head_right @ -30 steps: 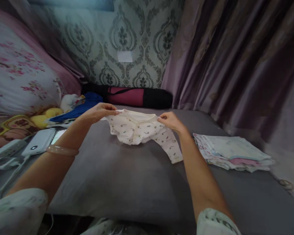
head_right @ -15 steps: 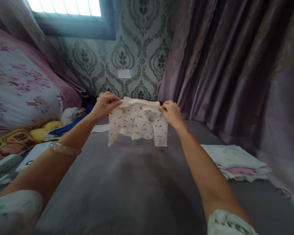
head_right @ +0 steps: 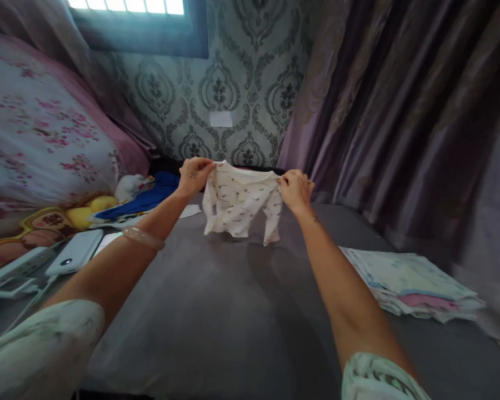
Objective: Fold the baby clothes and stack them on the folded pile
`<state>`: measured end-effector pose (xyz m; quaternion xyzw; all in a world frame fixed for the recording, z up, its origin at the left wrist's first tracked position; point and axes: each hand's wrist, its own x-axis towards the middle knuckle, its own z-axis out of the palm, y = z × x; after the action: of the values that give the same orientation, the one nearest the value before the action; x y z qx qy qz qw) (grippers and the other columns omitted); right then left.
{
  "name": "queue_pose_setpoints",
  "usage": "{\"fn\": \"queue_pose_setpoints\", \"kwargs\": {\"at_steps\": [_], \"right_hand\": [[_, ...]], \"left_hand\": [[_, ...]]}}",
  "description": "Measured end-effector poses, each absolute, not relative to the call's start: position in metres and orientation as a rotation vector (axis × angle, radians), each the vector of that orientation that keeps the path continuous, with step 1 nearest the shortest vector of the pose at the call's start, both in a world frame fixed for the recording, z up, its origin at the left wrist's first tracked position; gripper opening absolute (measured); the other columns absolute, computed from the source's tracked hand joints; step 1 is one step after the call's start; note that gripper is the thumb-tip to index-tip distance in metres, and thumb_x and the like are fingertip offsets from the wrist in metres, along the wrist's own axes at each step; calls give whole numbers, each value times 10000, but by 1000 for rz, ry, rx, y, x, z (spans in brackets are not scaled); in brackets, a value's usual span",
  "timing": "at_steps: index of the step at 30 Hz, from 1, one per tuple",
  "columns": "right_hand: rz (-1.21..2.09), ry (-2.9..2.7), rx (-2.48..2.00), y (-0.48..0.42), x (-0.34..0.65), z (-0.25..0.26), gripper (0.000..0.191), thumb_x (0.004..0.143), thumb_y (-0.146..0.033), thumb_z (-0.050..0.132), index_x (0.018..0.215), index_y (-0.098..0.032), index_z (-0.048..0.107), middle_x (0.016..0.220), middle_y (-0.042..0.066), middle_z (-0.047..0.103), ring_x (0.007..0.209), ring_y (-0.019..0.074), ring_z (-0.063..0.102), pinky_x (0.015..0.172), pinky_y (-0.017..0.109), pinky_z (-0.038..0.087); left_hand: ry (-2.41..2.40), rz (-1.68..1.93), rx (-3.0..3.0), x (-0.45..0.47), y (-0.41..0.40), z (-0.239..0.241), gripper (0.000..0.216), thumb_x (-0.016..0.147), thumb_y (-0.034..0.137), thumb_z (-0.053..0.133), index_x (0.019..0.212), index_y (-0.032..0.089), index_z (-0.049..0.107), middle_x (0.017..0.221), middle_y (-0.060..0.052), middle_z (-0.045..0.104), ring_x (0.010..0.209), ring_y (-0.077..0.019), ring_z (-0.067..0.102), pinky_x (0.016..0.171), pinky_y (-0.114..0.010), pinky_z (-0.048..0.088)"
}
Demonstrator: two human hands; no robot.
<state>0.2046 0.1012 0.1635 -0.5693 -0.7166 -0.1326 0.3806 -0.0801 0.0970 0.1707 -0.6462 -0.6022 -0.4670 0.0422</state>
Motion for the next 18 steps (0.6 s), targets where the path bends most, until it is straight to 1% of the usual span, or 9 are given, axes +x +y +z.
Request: {"fn": "queue_pose_setpoints", "kwargs": {"at_steps": [3, 7, 10, 14, 18], "right_hand": [[-338, -1783, -1461, 109, 202, 164, 304, 930, -391, 449, 937, -191, 678, 1031, 102, 630, 980, 249, 546, 820, 369, 392], [-236, -1775, -1455, 117, 200, 163, 298, 925, -353, 448, 934, -169, 682, 888, 97, 672, 846, 224, 583, 756, 323, 411], [-170, -1757, -1441, 121, 202, 160, 276, 910, -325, 464, 927, -159, 684, 879, 93, 693, 819, 216, 603, 754, 315, 419], [-118, -1701, -1429, 125, 207, 158, 224, 865, -302, 530, 887, -149, 692, 881, 98, 704, 822, 212, 620, 774, 317, 430], [26, -1672, -1380, 126, 215, 158, 193, 817, -294, 580, 848, -143, 697, 822, 71, 703, 777, 192, 623, 734, 306, 445]], "left_hand": [[-1860, -1503, -1914, -80, 106, 171, 255, 830, 353, 569, 957, 200, 728, 960, -58, 691, 961, -213, 575, 853, -330, 394], [-1849, -1575, -1988, -78, 120, 162, 229, 815, 307, 575, 932, 181, 727, 893, -48, 693, 851, -177, 599, 789, -284, 416], [-1835, -1680, -2012, -75, 126, 155, 224, 805, 289, 579, 913, 154, 722, 812, -46, 688, 781, -162, 606, 737, -258, 426], [-1828, -1795, -1978, -71, 128, 151, 234, 787, 308, 596, 911, 148, 714, 775, -40, 673, 759, -160, 604, 707, -251, 430], [-1787, -1891, -2008, -68, 125, 149, 219, 777, 308, 593, 889, 154, 701, 719, -15, 641, 725, -147, 588, 675, -238, 439]]}}
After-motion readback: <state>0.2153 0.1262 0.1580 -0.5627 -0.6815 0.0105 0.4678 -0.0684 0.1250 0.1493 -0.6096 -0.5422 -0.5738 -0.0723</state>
